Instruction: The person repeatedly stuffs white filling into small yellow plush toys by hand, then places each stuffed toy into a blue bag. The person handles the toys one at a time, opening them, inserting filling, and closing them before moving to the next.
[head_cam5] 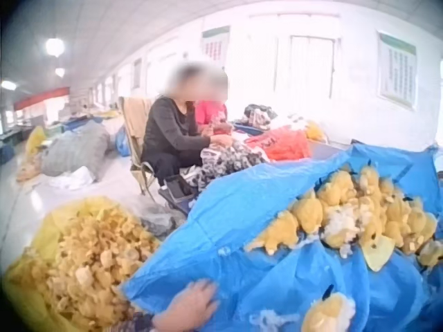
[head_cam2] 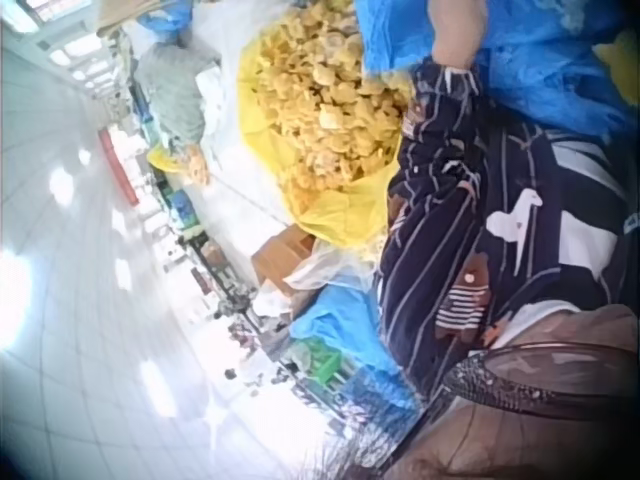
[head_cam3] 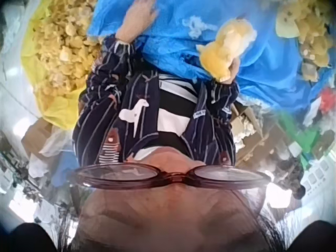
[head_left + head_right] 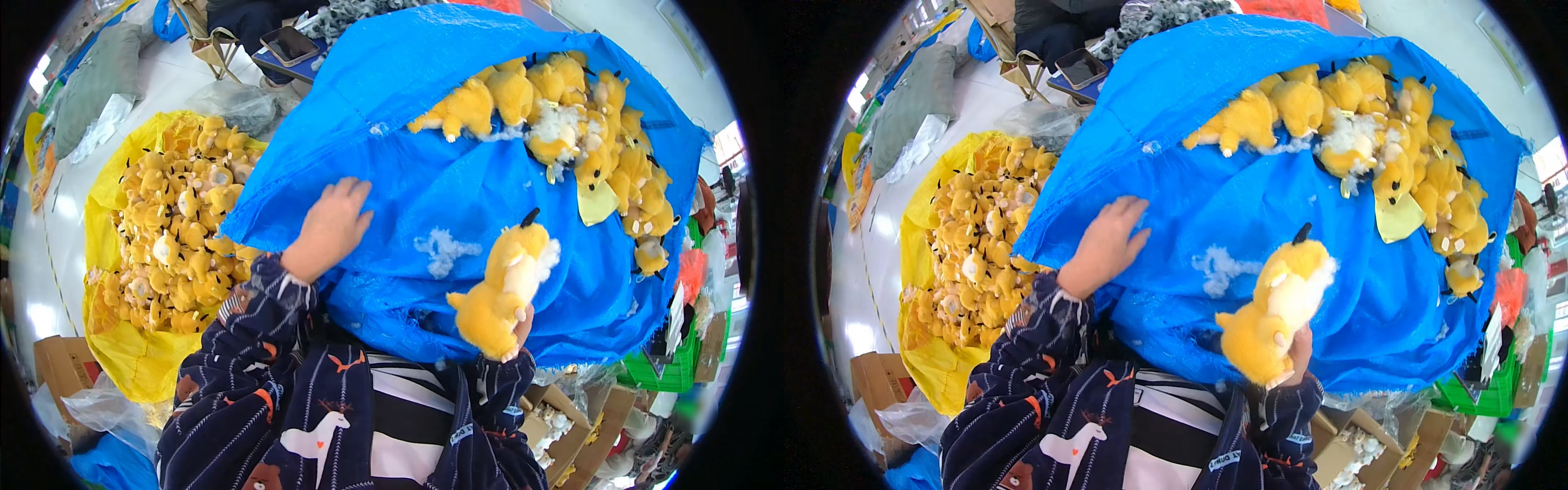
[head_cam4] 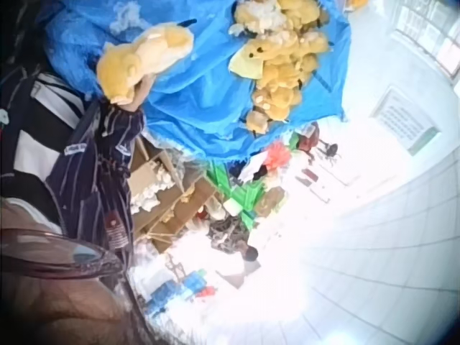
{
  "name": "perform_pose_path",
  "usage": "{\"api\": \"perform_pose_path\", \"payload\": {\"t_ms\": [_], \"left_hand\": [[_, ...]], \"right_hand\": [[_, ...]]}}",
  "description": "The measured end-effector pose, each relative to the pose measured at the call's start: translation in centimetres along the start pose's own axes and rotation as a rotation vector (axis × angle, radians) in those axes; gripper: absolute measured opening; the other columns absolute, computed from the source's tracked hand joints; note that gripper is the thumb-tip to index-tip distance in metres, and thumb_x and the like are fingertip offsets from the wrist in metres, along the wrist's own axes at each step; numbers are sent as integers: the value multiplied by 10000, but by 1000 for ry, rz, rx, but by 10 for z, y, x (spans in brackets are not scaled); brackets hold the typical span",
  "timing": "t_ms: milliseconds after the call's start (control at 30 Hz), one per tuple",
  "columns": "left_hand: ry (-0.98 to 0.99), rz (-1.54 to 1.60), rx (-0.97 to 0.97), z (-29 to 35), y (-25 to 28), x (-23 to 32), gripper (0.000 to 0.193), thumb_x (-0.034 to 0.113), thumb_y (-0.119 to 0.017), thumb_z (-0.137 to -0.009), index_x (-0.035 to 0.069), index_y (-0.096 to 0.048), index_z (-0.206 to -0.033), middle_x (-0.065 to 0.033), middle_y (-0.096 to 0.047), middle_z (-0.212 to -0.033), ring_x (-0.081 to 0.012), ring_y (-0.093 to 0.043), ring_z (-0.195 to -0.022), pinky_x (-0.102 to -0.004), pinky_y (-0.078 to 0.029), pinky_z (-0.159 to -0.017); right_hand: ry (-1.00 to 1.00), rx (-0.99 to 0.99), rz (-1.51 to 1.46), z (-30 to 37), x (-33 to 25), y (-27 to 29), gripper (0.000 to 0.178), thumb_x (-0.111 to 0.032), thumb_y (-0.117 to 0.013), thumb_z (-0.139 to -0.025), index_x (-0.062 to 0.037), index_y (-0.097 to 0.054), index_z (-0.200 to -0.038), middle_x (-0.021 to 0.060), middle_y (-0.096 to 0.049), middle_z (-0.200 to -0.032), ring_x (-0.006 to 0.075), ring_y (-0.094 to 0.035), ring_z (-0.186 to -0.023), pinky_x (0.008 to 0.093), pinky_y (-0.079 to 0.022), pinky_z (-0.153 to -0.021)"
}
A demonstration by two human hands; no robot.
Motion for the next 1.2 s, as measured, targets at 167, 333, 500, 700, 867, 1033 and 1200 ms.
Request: {"api": "perform_pose_path", "payload": {"t_ms": [167, 333, 500, 700, 867, 1033, 1200], "left_hand": [[59, -77, -221, -7, -53, -57, 214, 54, -601, -739, 33, -630, -950, -191, -608, -917, -370, -588, -830, -440, -481, -725], [-17, 225, -77, -13, -19, -18, 130, 39, -610, -748, 29, -648, -872, -164, -621, -833, -342, -611, -753, -400, -496, -677], [-296, 563, -126, -8, 5, 93, 342, 107, -689, -752, 41, -586, -1071, -137, -600, -1003, -295, -602, -884, -358, -496, -734], [-509, 150, -232, -2, -55, 110, 240, 52, -613, -738, 57, -603, -978, -92, -587, -985, -298, -566, -921, -378, -481, -769], [-404, 106, -119, -7, -35, 90, 298, 63, -624, -725, 63, -613, -1023, -106, -571, -1065, -306, -522, -1032, -403, -452, -834], [-167, 408, 216, 26, 38, 58, 401, 61, -662, -779, 33, -554, -1164, -152, -531, -1194, -289, -509, -1106, -354, -442, -894], [55, 1339, -383, 47, -12, 59, 495, 188, -596, -882, -38, -428, -1290, -124, -482, -1272, -182, -450, -1167, -328, -421, -938]], "right_hand": [[-42, -89, -84, 6, -8, -14, 607, -405, -531, -847, -70, -373, -1328, 154, -537, -1213, 323, -567, -1055, 470, -473, -891], [1, -78, -115, 7, -17, -10, 609, -390, -537, -846, -65, -366, -1332, 156, -537, -1212, 322, -569, -1055, 471, -474, -888], [50, -16, -60, 5, -15, -16, 611, -370, -546, -843, -60, -360, -1335, 151, -541, -1208, 312, -573, -1052, 454, -478, -887], [28, -32, -37, 9, -18, -25, 574, -326, -538, -851, -52, -367, -1326, 152, -543, -1199, 294, -580, -1037, 447, -480, -884], [88, -39, 223, -4, -16, -37, 554, -234, -545, -842, 31, -372, -1297, 163, -547, -1192, 248, -582, -1050, 364, -484, -887], [127, -94, 264, -18, -12, -60, 529, -112, -588, -828, 35, -374, -1288, 151, -536, -1208, 242, -560, -1083, 348, -458, -925], [163, -147, 413, -25, 10, -76, 557, -77, -645, -802, 34, -380, -1279, 132, -536, -1197, 203, -546, -1079, 322, -450, -920]]}}
Point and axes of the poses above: each hand's wrist, its own z-axis away from the middle knuckle, its own y-axis out of the back of the hand, x = y × z, the point moved 9 cm from there along -z, towards the middle knuckle
